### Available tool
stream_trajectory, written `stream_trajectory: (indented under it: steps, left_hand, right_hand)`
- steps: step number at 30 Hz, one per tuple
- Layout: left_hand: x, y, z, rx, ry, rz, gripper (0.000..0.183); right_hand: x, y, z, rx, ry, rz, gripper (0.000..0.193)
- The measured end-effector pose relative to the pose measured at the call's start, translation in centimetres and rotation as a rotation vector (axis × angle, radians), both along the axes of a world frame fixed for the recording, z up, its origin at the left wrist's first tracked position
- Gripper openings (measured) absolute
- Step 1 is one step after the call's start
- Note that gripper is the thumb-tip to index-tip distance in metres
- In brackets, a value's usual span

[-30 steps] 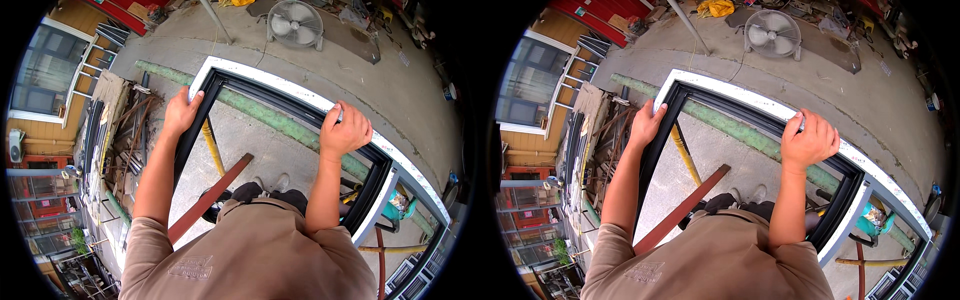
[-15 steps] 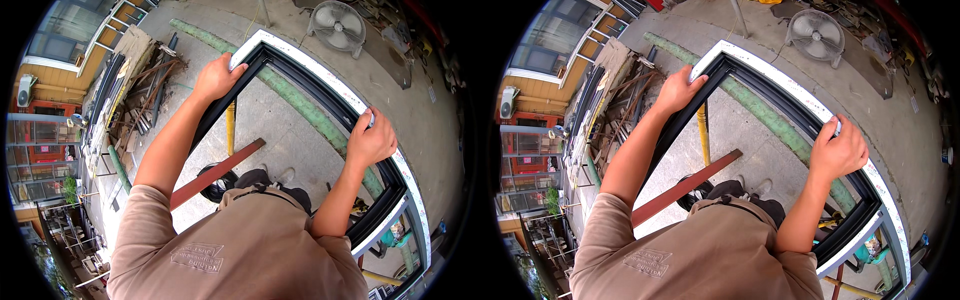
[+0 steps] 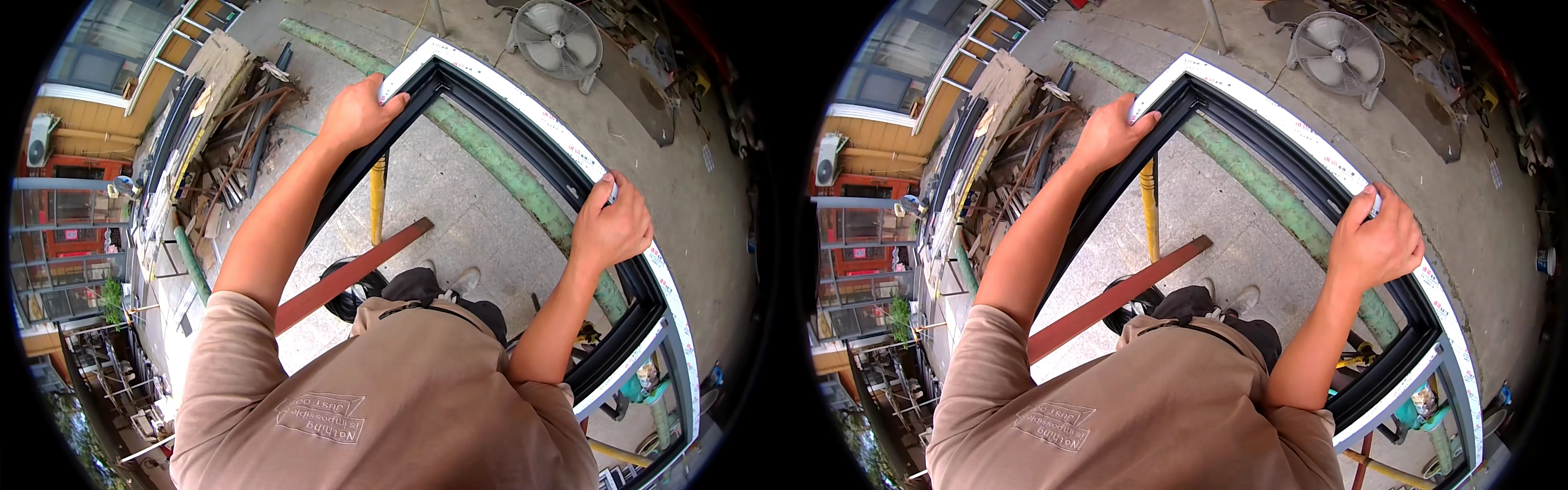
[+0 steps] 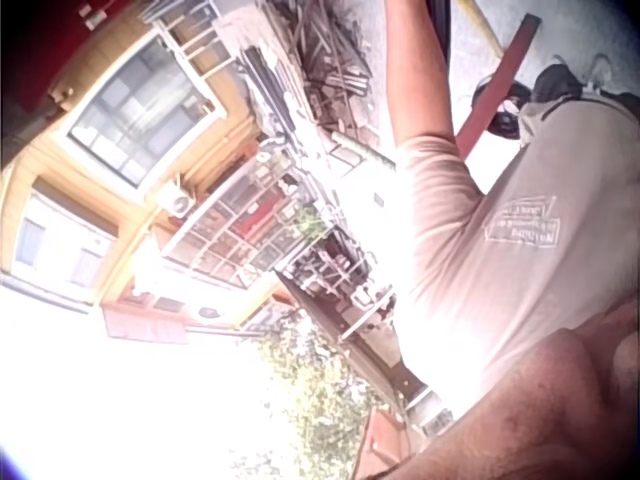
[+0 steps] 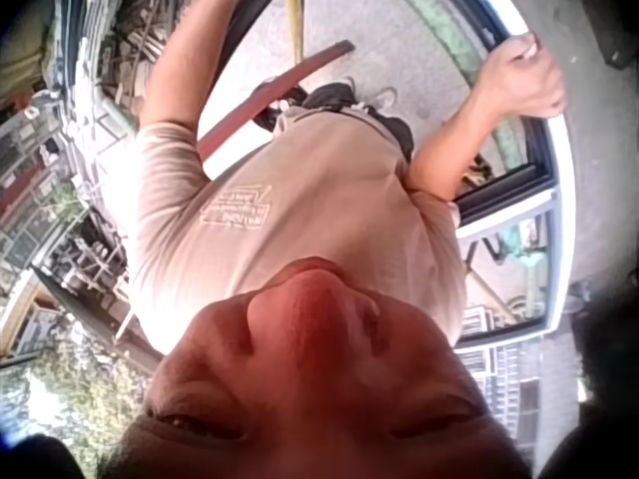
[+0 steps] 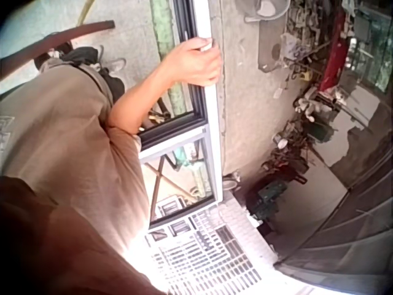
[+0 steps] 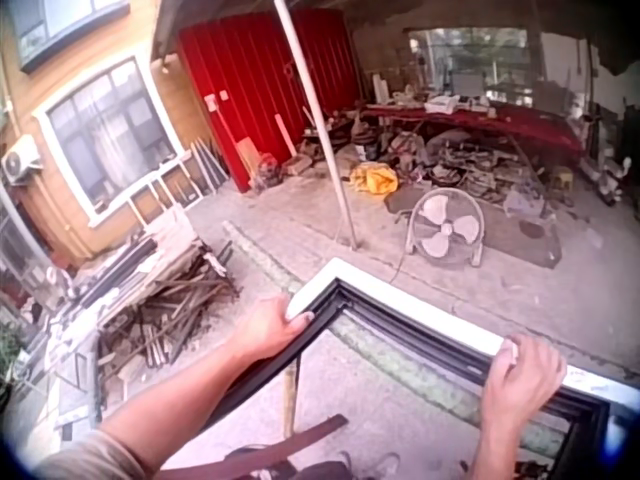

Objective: The person installs a rubber seal into the channel of a white window frame by pressing it into place with their fingers and then carries the frame across a workshop to a storage area.

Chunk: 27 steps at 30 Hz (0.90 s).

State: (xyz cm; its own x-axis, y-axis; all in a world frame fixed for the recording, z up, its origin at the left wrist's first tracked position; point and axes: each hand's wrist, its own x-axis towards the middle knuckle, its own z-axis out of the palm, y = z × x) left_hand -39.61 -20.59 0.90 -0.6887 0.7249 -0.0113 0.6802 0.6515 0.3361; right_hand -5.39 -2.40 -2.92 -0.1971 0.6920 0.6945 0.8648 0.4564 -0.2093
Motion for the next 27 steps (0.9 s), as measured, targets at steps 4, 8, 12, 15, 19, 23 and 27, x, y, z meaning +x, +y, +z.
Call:
stream_trajectory:
  steps: [4, 8, 12, 15, 19, 23, 27]
  left_hand:
    - [0.07, 0.03, 0.03, 0.001, 0.009, -0.002, 0.053]
    - [0.19, 0.09, -0.18, -0.011, 0.041, 0.016, 0.051]
    - [0.71, 0.46, 0.22, -0.043, 0.084, 0.022, 0.051]
    - [0.46, 0.26, 0.00, -0.027, 0.083, 0.009, 0.049]
    - [0.34, 0.38, -0.09, -0.015, 0.085, 0.002, 0.047]
    - [0.09, 0.37, -0.11, -0.018, 0.064, 0.000, 0.046]
    - [0.36, 0.40, 0.06, -0.015, 0.063, -0.005, 0.046]
  right_hand:
    - [0.05, 0.07, -0.10, 0.004, 0.011, 0.003, 0.018]
    - [-0.05, 0.03, -0.19, 0.016, 0.014, 0.002, 0.018]
    - [0.03, 0.05, -0.20, 0.021, 0.021, -0.005, 0.017]
    - [-0.03, 0.08, -0.33, 0.021, 0.025, 0.008, 0.016]
    - [0.01, 0.15, -0.38, 0.028, 0.031, 0.004, 0.016]
    - [0.03, 0.14, -0.25, 0.035, 0.026, 0.001, 0.015]
    - [0.04, 0.20, -0.30, 0.045, 0.024, -0.002, 0.016]
